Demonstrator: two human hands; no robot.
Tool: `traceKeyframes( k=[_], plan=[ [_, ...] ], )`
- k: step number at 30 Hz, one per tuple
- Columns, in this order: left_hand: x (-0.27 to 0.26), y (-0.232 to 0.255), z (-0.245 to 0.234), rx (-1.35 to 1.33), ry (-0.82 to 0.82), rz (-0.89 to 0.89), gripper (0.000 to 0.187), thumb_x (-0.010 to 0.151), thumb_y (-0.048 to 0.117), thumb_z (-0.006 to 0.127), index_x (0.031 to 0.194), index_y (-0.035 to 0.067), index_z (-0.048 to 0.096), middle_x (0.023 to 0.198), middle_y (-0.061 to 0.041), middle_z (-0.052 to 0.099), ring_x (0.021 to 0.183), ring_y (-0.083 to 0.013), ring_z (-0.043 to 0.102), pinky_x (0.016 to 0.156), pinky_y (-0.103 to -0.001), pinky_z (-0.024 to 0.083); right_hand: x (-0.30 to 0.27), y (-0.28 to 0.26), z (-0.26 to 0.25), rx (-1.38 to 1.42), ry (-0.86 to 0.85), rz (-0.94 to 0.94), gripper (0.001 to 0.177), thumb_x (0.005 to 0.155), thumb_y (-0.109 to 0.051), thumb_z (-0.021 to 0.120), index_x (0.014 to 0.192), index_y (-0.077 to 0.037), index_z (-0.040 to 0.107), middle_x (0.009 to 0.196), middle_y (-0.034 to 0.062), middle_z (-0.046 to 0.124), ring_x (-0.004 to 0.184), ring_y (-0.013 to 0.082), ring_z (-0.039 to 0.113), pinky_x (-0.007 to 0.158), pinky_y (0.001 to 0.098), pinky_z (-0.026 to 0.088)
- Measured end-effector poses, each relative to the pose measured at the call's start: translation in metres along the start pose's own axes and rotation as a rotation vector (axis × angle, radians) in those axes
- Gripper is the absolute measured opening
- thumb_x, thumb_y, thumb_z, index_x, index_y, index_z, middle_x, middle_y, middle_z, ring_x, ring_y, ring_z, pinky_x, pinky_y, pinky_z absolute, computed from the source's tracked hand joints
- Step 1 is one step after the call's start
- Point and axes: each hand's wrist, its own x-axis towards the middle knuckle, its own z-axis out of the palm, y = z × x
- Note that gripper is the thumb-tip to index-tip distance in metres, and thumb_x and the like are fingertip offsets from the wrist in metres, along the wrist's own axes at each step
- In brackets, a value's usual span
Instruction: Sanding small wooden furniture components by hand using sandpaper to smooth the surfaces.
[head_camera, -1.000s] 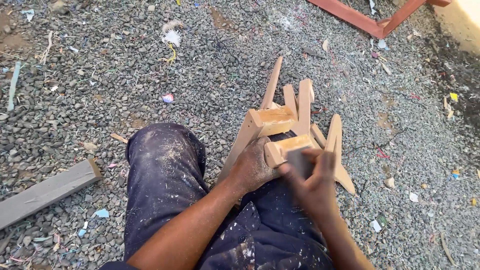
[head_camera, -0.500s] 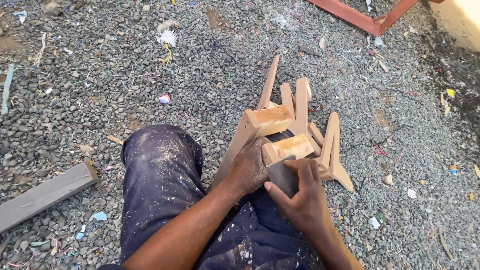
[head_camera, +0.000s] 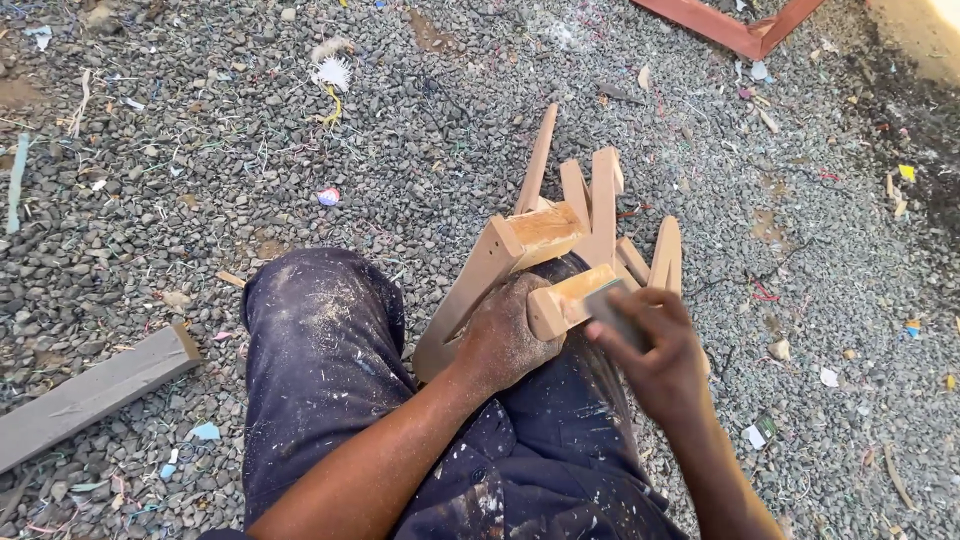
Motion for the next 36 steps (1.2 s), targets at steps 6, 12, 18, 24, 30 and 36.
traceKeyframes(
  k=[6,12,18,24,30,36],
  plan=[
    [-0.001,0.000,-0.005,-0.005,-0.003,0.001,0.060,0.071,0.030,0.077,0.128,0.018,0.062,0.110,-0.014,0.070,0.117,-0.0351,0.065,0.099,-0.051,0.054,-0.024,-0.048,0.006,0.011,-0.079,-0.095,0.052,0.070,-0.040,0.091,0.115,-0.017,0.079,0.109,0.0131,0.064,0.099,0.0466,0.069,0.078,0.0566,0.059],
    [0.001,-0.007,0.003,-0.015,0.016,0.045,0.058,0.072,0.024,0.081,0.126,0.015,0.063,0.107,-0.017,0.069,0.114,-0.0361,0.066,0.097,-0.051,0.055,0.010,0.026,0.010,0.107,0.079,-0.025,0.058,0.072,-0.040,0.093,0.120,-0.014,0.076,0.113,0.0113,0.056,0.106,0.0370,0.065,0.090,0.0511,0.052],
    [-0.004,0.000,-0.006,-0.097,-0.055,0.014,0.067,0.070,0.034,0.084,0.130,0.015,0.062,0.114,-0.019,0.069,0.119,-0.0378,0.064,0.103,-0.053,0.052,0.023,0.010,0.002,0.075,-0.047,0.195,0.061,0.079,-0.063,0.080,0.120,-0.020,0.069,0.127,0.0103,0.047,0.108,0.0366,0.061,0.094,0.0510,0.047],
    [-0.003,0.018,-0.023,-0.162,-0.087,0.043,0.094,0.062,0.037,0.088,0.145,0.011,0.052,0.131,-0.022,0.066,0.131,-0.0422,0.057,0.111,-0.054,0.045,0.051,0.021,-0.007,0.042,-0.183,0.394,0.047,0.085,-0.063,0.075,0.113,-0.026,0.071,0.098,0.0077,0.071,0.088,0.0295,0.072,0.076,0.0416,0.049],
    [0.007,-0.007,0.000,-0.050,-0.026,-0.067,0.071,0.066,0.036,0.085,0.131,0.020,0.062,0.117,-0.010,0.072,0.119,-0.0289,0.066,0.102,-0.044,0.054,0.028,-0.048,0.002,-0.074,-0.093,0.318,0.061,0.077,-0.066,0.078,0.115,-0.022,0.060,0.113,0.0219,0.069,0.112,0.0483,0.065,0.095,0.0574,0.050],
    [0.002,0.004,-0.002,0.019,-0.017,-0.065,0.053,0.073,0.037,0.078,0.121,0.018,0.066,0.105,-0.012,0.073,0.108,-0.0313,0.070,0.090,-0.046,0.059,0.043,-0.014,-0.007,-0.076,0.049,0.318,0.062,0.080,-0.065,0.079,0.115,-0.019,0.057,0.105,0.0187,0.065,0.106,0.0437,0.065,0.089,0.0533,0.050]
  ],
)
